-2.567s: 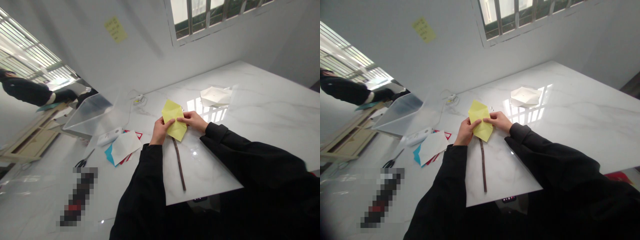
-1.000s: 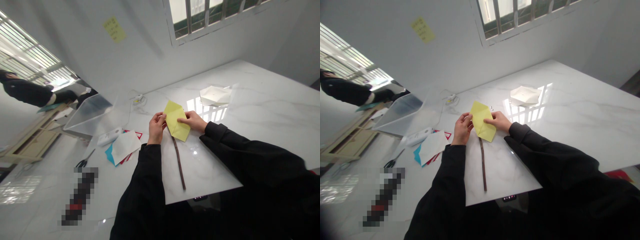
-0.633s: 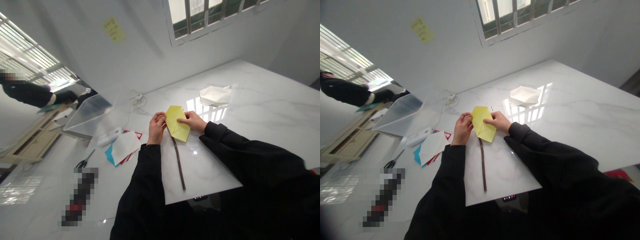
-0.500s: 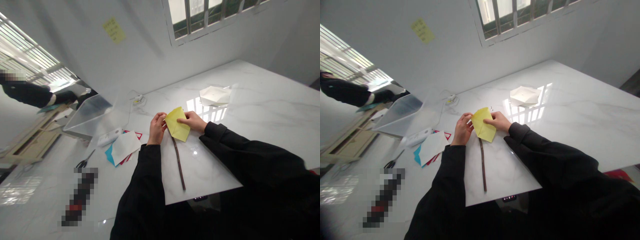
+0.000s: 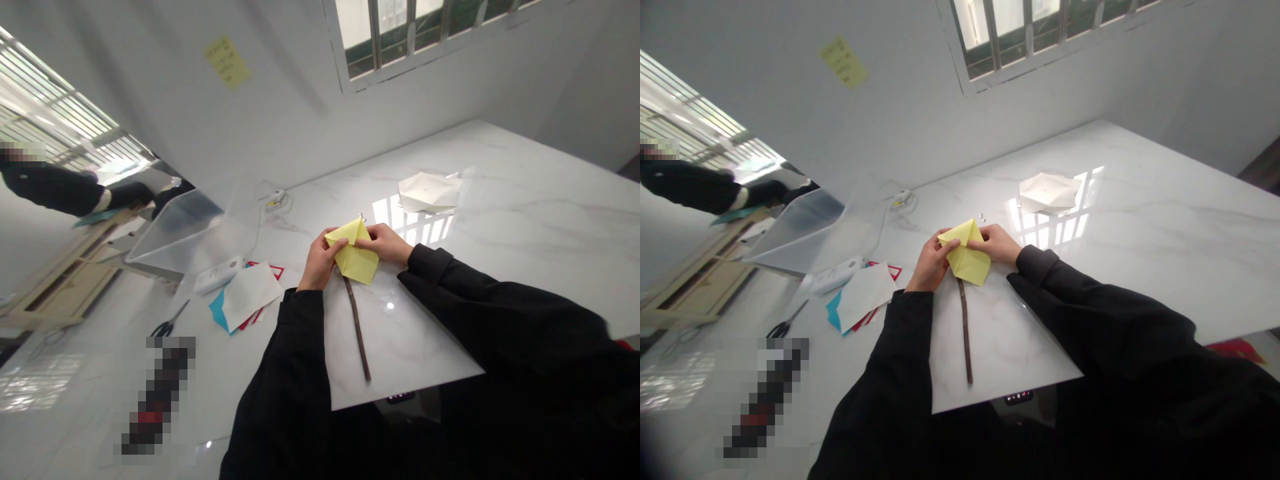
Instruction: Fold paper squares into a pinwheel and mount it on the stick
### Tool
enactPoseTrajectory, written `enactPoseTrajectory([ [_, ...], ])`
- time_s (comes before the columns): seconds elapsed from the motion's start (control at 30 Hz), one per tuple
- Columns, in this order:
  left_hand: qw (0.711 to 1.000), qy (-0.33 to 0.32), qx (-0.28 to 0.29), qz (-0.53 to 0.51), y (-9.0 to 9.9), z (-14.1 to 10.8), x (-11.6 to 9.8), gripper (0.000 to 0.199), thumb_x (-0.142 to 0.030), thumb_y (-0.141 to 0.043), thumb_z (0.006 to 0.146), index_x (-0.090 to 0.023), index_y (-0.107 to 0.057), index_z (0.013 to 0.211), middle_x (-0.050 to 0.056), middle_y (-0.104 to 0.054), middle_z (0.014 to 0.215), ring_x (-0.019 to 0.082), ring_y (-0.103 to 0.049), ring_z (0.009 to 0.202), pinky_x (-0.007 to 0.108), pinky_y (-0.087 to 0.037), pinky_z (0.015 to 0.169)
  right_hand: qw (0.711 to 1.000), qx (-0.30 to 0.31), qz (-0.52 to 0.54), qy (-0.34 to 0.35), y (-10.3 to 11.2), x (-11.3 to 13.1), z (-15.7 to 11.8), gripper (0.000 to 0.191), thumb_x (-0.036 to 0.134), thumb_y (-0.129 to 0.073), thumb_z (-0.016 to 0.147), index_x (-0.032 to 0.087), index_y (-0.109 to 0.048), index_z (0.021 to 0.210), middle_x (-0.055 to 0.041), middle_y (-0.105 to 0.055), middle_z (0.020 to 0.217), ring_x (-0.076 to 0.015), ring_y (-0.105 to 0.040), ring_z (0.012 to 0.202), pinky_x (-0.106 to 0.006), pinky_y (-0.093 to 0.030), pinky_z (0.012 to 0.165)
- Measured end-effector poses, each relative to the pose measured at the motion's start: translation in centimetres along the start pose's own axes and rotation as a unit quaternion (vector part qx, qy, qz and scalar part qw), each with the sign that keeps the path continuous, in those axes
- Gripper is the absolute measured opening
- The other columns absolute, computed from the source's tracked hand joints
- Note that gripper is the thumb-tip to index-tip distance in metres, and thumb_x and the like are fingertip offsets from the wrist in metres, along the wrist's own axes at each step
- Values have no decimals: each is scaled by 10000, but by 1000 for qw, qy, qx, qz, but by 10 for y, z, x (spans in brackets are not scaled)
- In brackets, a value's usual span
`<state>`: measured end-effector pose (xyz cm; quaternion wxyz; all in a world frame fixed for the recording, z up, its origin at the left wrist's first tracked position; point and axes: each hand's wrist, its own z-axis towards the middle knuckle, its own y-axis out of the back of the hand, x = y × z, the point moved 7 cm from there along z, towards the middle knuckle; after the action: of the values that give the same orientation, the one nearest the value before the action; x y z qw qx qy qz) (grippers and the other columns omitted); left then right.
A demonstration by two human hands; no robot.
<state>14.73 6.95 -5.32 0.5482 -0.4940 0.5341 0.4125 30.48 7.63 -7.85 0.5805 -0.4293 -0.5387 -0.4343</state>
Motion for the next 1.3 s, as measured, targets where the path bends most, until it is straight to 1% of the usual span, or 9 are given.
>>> enactPoseTrajectory([
  [0.13, 999, -26, 9, 16, 0, 4, 4, 512, -407, -885, 658, -178, -667, 1060, 49, -739, 990, 193, -692, 868, 275, -535, 766, 1000, 4, -3, 7, 0, 0, 1, 304, 407, -819, 754, 126, -785, 866, -62, -794, 839, -203, -714, 744, -256, -524, 629],
  [0.4, 999, -32, 10, 22, 4, 7, 6, 507, -391, -885, 658, -173, -668, 1061, 49, -744, 985, 197, -695, 869, 278, -536, 775, 1000, 16, 8, 0, -2, -2, 1, 326, 416, -828, 775, 119, -785, 903, -78, -802, 891, -210, -729, 784, -261, -546, 656],
  [0.47, 999, -33, 11, 24, 5, 7, 7, 516, -380, -889, 655, -169, -664, 1070, 49, -745, 991, 197, -694, 873, 282, -540, 782, 999, 22, 25, 3, -3, -2, 1, 335, 411, -836, 767, 123, -783, 930, -79, -806, 923, -218, -736, 809, -275, -564, 683],
  [0.6, 999, -36, 12, 23, 6, 8, 7, 515, -356, -886, 667, -165, -658, 1088, 43, -741, 999, 186, -685, 866, 291, -542, 805, 996, 35, 80, 18, -5, 1, 2, 359, 367, -841, 750, 151, -769, 1027, -64, -809, 1016, -228, -750, 893, -313, -598, 799],
  [0.73, 999, -34, 23, 22, 5, 7, 7, 486, -342, -884, 677, -166, -667, 1075, 34, -735, 981, 177, -681, 847, 284, -541, 792, 993, 39, 109, 16, -6, 6, 0, 350, 357, -844, 751, 163, -755, 1028, -61, -806, 1043, -217, -745, 895, -319, -597, 838],
  [0.9, 999, -33, 31, 14, 3, 5, 6, 469, -337, -884, 681, -165, -665, 1058, 26, -734, 957, 175, -686, 844, 283, -543, 802, 992, 39, 116, 6, -7, 7, -1, 408, 482, -833, 792, 151, -752, 1015, -81, -803, 1009, -216, -731, 865, -312, -592, 793],
  [1.03, 999, -33, 33, 14, 2, 4, 4, 469, -336, -881, 683, -168, -659, 1061, 26, -740, 955, 181, -696, 846, 289, -545, 812, 993, 32, 115, 4, -6, 7, -1, 476, 557, -839, 781, 149, -757, 1012, -78, -797, 968, -222, -727, 872, -294, -577, 752],
  [1.17, 999, -31, 25, -1, 3, 4, 3, 493, -327, -887, 671, -166, -653, 1074, 34, -746, 986, 185, -706, 873, 284, -548, 815, 992, 38, 117, 0, -7, 5, -1, 456, 541, -854, 757, 155, -760, 981, -66, -794, 949, -221, -721, 876, -289, -562, 754],
  [1.3, 999, -19, 4, -34, 7, 4, 2, 528, -353, -885, 666, -168, -629, 1089, 49, -756, 1006, 210, -723, 903, 309, -567, 829, 995, 49, 89, -17, -7, 0, 0, 376, 506, -812, 781, 161, -767, 922, -55, -789, 910, -210, -710, 834, -276, -529, 704],
])
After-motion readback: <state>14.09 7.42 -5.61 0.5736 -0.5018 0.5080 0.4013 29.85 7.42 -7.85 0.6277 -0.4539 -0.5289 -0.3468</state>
